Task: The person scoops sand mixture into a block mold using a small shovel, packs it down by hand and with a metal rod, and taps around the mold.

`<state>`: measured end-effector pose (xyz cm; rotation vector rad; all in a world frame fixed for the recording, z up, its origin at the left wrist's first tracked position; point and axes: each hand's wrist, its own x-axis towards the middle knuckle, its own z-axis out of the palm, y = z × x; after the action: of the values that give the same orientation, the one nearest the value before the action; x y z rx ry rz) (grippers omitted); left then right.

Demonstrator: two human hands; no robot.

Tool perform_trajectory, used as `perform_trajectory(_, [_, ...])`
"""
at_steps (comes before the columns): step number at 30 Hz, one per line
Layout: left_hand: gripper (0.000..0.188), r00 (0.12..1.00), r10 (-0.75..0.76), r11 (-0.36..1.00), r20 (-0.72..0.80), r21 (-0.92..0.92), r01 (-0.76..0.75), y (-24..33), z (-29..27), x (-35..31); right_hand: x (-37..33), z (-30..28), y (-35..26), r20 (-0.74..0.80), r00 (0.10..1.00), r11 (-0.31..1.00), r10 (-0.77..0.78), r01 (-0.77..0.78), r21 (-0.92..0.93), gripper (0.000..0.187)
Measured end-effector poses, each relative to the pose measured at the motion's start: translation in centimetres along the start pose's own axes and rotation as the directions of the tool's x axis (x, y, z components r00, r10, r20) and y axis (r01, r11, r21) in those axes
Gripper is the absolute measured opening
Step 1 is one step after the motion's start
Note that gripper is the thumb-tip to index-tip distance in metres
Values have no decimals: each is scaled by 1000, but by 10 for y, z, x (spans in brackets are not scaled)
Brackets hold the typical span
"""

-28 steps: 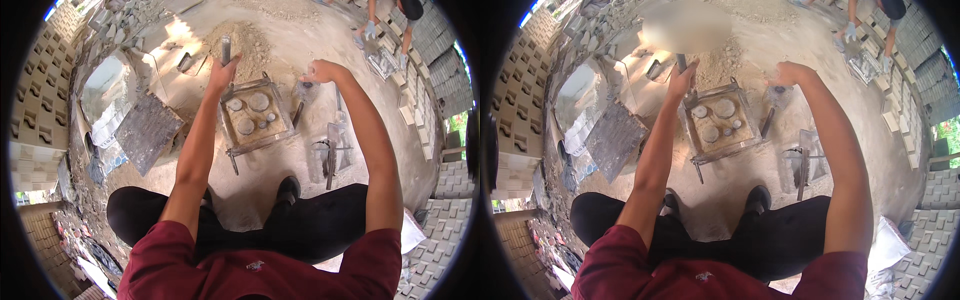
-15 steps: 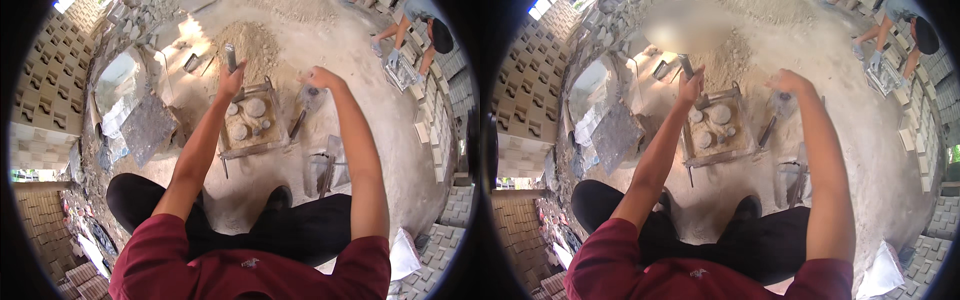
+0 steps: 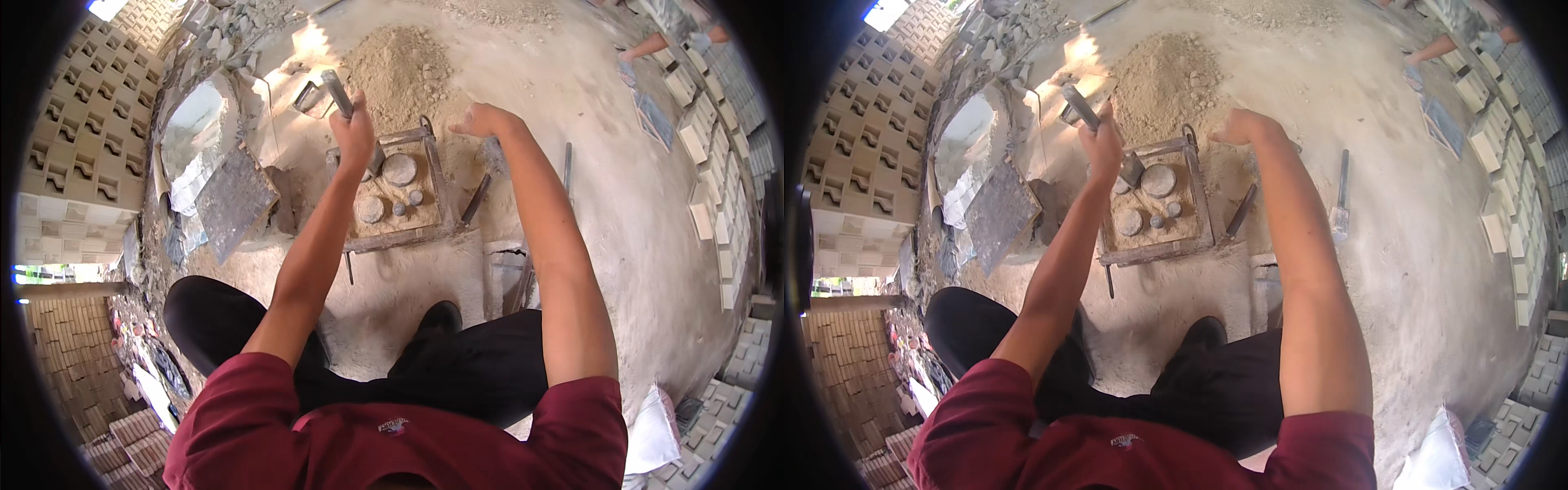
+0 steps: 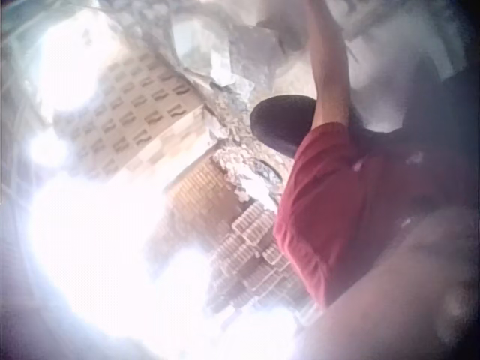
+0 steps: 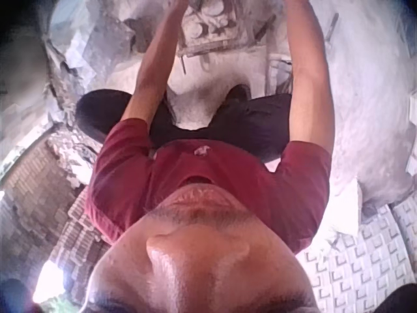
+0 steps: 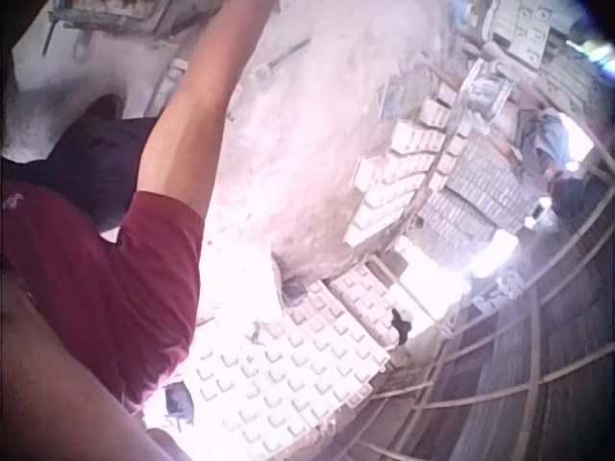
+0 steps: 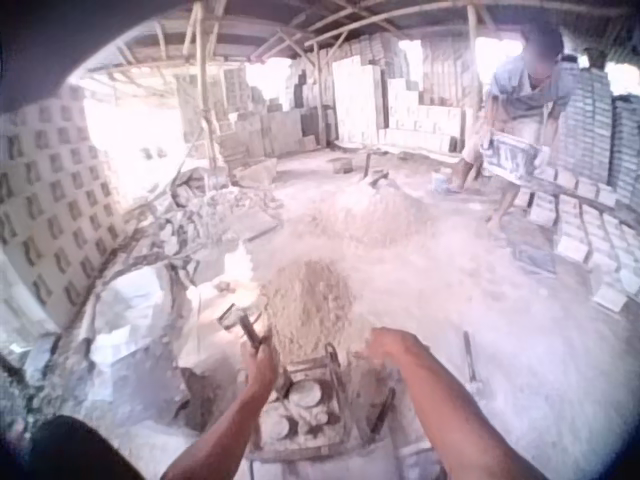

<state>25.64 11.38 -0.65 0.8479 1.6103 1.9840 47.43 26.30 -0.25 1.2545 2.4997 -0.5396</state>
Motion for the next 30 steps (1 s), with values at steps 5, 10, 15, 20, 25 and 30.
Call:
perform_trajectory(5, [49,1000,10,998,-2,-56,-10,13,-1,-29,20,21,18,7,999,997,-51,51,-62,74])
perform_trajectory(10, [48,992,102,994,-74,-15,-104,-1,-5,-53,33,20,6,-85,992,991,-93,85,-100,72])
perform_trajectory(15, [40,992,109,993,-63,61,-105,13,-19,-69,32,-5,-39,41,994,993,-97,100,-64,69])
perform_trajectory(20, [39,975,37,999,220,9,-40,8,-42,-62,36,-7,-53,43,981,971,-190,194,-137,68])
perform_trajectory(25, [33,882,31,999,470,-27,-21,13,-63,-59,28,-10,-53,-45,974,973,-220,216,-85,68])
perform_trajectory(30, [36,873,97,993,478,-105,-53,3,-82,-57,18,-12,-53,-35,972,968,-233,229,-103,71])
